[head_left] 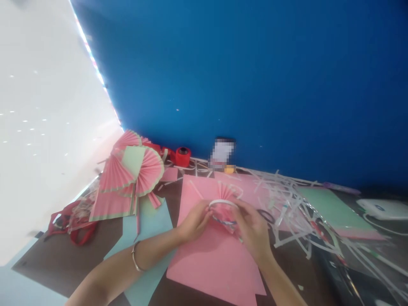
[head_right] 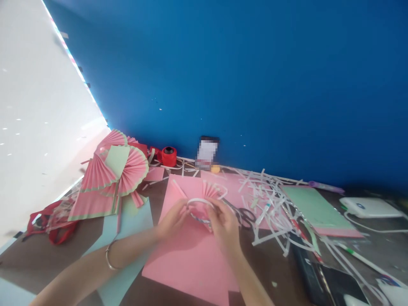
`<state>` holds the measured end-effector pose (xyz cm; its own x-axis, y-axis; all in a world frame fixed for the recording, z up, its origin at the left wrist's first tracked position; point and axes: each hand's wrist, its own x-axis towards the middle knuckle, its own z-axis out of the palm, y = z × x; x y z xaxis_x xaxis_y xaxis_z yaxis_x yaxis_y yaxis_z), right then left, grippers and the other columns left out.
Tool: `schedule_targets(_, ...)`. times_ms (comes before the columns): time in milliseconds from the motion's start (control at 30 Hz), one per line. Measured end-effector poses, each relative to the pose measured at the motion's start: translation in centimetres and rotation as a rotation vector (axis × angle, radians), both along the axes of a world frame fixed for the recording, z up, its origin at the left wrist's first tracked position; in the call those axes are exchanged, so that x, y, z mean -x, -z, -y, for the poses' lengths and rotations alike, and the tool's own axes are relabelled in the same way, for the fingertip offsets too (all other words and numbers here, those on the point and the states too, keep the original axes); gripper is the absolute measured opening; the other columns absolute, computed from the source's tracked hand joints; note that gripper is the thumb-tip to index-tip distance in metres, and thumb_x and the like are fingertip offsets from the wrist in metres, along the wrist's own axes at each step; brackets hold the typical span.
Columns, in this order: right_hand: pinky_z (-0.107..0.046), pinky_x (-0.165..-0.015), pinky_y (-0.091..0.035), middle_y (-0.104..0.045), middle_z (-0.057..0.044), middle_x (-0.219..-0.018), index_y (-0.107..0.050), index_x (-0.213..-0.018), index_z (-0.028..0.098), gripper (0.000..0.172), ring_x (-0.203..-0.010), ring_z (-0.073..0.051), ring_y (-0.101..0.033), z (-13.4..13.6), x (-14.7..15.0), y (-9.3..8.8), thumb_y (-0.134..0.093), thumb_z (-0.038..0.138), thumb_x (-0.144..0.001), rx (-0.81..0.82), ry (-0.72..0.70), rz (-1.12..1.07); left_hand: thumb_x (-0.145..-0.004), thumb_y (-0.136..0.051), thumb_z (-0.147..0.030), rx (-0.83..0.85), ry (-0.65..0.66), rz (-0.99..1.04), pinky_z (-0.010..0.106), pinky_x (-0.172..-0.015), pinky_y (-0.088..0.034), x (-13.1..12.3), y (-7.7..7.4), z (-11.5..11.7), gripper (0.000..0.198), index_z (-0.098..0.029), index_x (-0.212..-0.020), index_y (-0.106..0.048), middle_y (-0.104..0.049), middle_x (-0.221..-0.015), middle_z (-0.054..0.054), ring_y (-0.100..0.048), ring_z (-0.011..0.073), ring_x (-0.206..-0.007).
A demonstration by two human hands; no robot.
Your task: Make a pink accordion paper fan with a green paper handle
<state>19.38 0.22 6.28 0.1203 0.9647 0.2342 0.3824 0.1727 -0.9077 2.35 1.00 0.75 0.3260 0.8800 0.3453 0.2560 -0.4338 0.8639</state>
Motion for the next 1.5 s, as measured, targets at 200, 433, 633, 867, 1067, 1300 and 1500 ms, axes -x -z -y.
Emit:
schedule_targets(200, -0.026, -0.048, -0.048, -0.065, -0.004, -0.071, -0.065, -0.087, 0.018, 0.024, -0.062, -0.018, -0.061, 0.1, 0.4, 1.4, -0.063, 0.038, -0.074, 0.113, -0.018, -0.188, -0.09, -0.04, -0.036, 0.206, -0.038, 0.263, 0.032, -0.078, -0.048, -0.5, 0.3, -0.3, 0.025, -0.017, -0.103, -0.05, -0.065, -0.091, 0.006, -0.063, 0.016, -0.082)
schedule_targets(433, -0.023, -0.037, -0.041, -0.065, -0.005, -0.074, -0.066, -0.088, 0.02, 0.025, -0.055, -0.015, -0.057, 0.5, 0.3, 1.1, -0.067, 0.037, -0.07, 0.171, -0.009, -0.271, -0.088, -0.044, -0.041, 0.315, -0.034, 0.353, 0.031, -0.073, -0.051, -0.5, 0.5, -0.5, 0.025, -0.017, -0.093, -0.048, -0.066, -0.095, 0.009, -0.065, 0.0165, -0.083)
schedule_targets(633, -0.023, -0.044, -0.045, -0.061, -0.003, -0.077, -0.066, -0.081, 0.019, 0.021, -0.06, -0.013, -0.055, 0.6, -0.3, 2.6, -0.071, 0.035, -0.067, 0.161, -0.005, -0.396, -0.089, -0.041, -0.041, 0.315, 0.026, 0.334, 0.033, -0.074, -0.05, -0.6, 0.2, 0.0, 0.027, -0.016, -0.095, -0.05, -0.065, -0.09, 0.009, -0.064, 0.0177, -0.084)
schedule_targets(867, -0.019, -0.04, -0.037, -0.058, 0.0, -0.084, -0.062, -0.072, 0.021, 0.02, -0.051, -0.005, -0.046, 0.2, -1.6, 3.0, -0.076, 0.029, -0.061, 0.209, -0.014, -0.722, -0.083, -0.042, -0.044, 0.034, -0.487, -0.442, 0.044, -0.077, -0.037, 1.1, -0.2, -1.6, 0.038, -0.017, -0.061, -0.057, -0.06, -0.072, 0.009, -0.054, 0.0254, -0.083)
schedule_targets(1067, -0.018, -0.034, -0.024, -0.056, 0.002, -0.08, -0.059, -0.071, 0.022, 0.021, -0.04, -0.001, -0.028, 0.4, -2.3, 2.7, -0.076, 0.03, -0.061, 0.387, -0.307, -0.862, -0.077, -0.046, -0.055, -0.022, -0.513, -0.796, 0.046, -0.079, -0.032, 1.6, 0.2, -3.2, 0.044, -0.018, -0.06, -0.062, -0.061, -0.073, 0.012, -0.052, 0.03, -0.087)
schedule_targets(1300, -0.016, -0.032, -0.009, -0.048, 0.004, -0.07, -0.06, -0.07, 0.02, 0.019, -0.036, 0.001, -0.024, 1.2, -1.9, 2.9, -0.074, 0.03, -0.064, 0.505, -0.616, -0.892, -0.077, -0.044, -0.057, 0.01, -0.568, -0.83, 0.045, -0.08, -0.035, 1.3, 0.8, -3.3, 0.047, -0.014, -0.092, -0.057, -0.061, -0.095, 0.015, -0.052, 0.032, -0.092)
schedule_targets(1500, -0.014, -0.03, -0.008, -0.05, 0.003, -0.071, -0.061, -0.07, 0.018, 0.018, -0.033, 0.004, -0.023, 1.5, -1.7, 2.7, -0.074, 0.028, -0.064, 0.565, -0.775, -0.928, -0.064, -0.058, -0.06, 0.083, -0.618, -0.673, 0.053, -0.103, -0.018, 2.4, 2.0, -4.5, 0.099, -0.002, -0.134, -0.018, -0.033, -0.137, 0.028, -0.031, 0.0381, -0.127)
